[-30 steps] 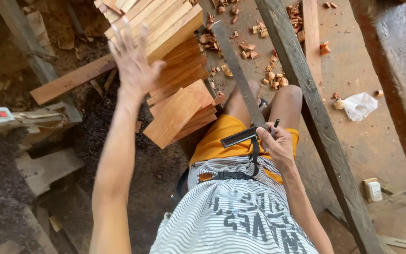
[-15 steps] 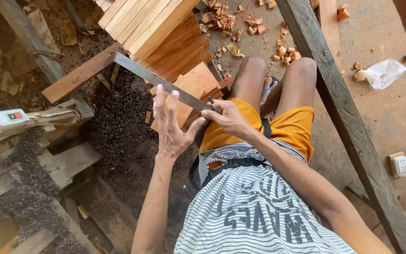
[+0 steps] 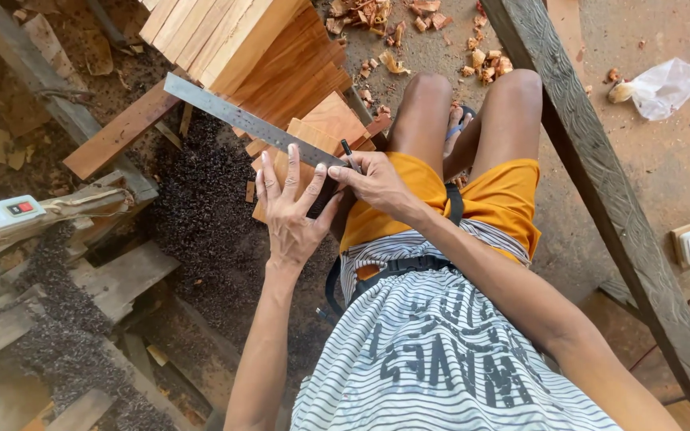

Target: Measuring and marking small wooden blocks using a square ruler and a pen.

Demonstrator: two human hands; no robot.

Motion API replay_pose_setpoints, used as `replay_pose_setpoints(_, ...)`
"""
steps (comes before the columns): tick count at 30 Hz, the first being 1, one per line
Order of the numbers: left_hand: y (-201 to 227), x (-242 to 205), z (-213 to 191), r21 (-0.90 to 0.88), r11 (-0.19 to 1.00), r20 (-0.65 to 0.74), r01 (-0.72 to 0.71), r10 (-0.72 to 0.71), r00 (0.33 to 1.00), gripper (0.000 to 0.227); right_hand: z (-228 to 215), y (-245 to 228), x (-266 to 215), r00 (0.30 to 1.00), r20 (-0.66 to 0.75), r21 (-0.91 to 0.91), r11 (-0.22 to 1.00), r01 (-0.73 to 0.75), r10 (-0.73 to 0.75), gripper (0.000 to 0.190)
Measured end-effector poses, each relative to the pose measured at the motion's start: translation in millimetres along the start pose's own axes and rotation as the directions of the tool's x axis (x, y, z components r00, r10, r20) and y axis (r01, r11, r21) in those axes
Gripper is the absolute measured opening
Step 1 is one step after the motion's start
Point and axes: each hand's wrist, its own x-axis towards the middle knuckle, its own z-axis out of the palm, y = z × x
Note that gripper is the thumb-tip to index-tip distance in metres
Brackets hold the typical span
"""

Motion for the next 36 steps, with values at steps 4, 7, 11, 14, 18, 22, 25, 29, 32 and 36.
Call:
replay_pose_setpoints(4, 3.4, 2.7, -1.9, 0.01, 1.0, 0.006, 0.017, -0.017, 1.0, 0.051, -2.1, 3.1, 2.0, 0.995, 0.018, -0.078, 0.992, 0.1, -0.099, 0.024)
replay_pose_setpoints(7, 5.4, 4.0, -3.0, 0.014, 1.0, 0.006, 0.024, -0.024, 1.0, 0.048, -2.1, 0.4, 1.0, 0.993, 0.049, -0.05, 0.992, 0.112, -0.109, 0.024)
replay_pose_setpoints(11, 4.7, 4.6, -0.6, 0.024, 1.0, 0.012, 0.013, -0.013, 1.0, 0.047, -3.3, 3.3, 2.6, 0.991, 0.047, -0.044, 0.99, 0.13, -0.128, 0.025)
replay_pose_setpoints(14, 4.3, 3.7, 0.3, 0.018, 1.0, 0.005, 0.014, -0.014, 1.0, 0.047, -2.7, 3.8, 3.2, 0.993, 0.015, -0.085, 0.989, 0.122, -0.121, 0.024)
replay_pose_setpoints(18, 4.1, 3.6, 0.6, 0.024, 1.0, 0.002, 0.011, -0.011, 1.0, 0.047, -0.7, 1.3, 2.9, 0.992, 0.016, -0.064, 0.99, 0.125, -0.124, 0.023)
replay_pose_setpoints(22, 2.5, 2.2, 3.4, 0.029, 1.0, -0.001, 0.005, -0.005, 1.0, 0.049, 1.1, -5.5, -0.4, 0.991, 0.007, -0.067, 0.989, 0.13, -0.13, 0.023)
replay_pose_setpoints(25, 3.8, 3.3, 0.4, 0.009, 1.0, 0.001, -0.002, 0.001, 1.0, 0.052, 1.1, -2.7, 0.6, 0.993, -0.02, -0.054, 0.992, 0.111, -0.112, 0.023)
replay_pose_setpoints(29, 5.7, 4.3, -0.4, 0.01, 1.0, 0.004, -0.014, 0.014, 1.0, 0.052, -0.2, -2.9, -0.3, 0.991, -0.016, -0.05, 0.99, 0.13, -0.131, 0.023)
replay_pose_setpoints(32, 5.1, 3.8, -0.5, 0.003, 1.0, 0.007, -0.013, 0.013, 1.0, 0.054, 0.1, -2.8, 0.2, 0.991, -0.006, -0.037, 0.991, 0.132, -0.132, 0.023)
replay_pose_setpoints(36, 4.0, 3.2, 0.9, 0.02, 1.0, 0.015, -0.008, 0.008, 1.0, 0.052, -0.5, -1.3, 1.2, 0.993, 0.002, -0.01, 0.993, 0.118, -0.118, 0.022)
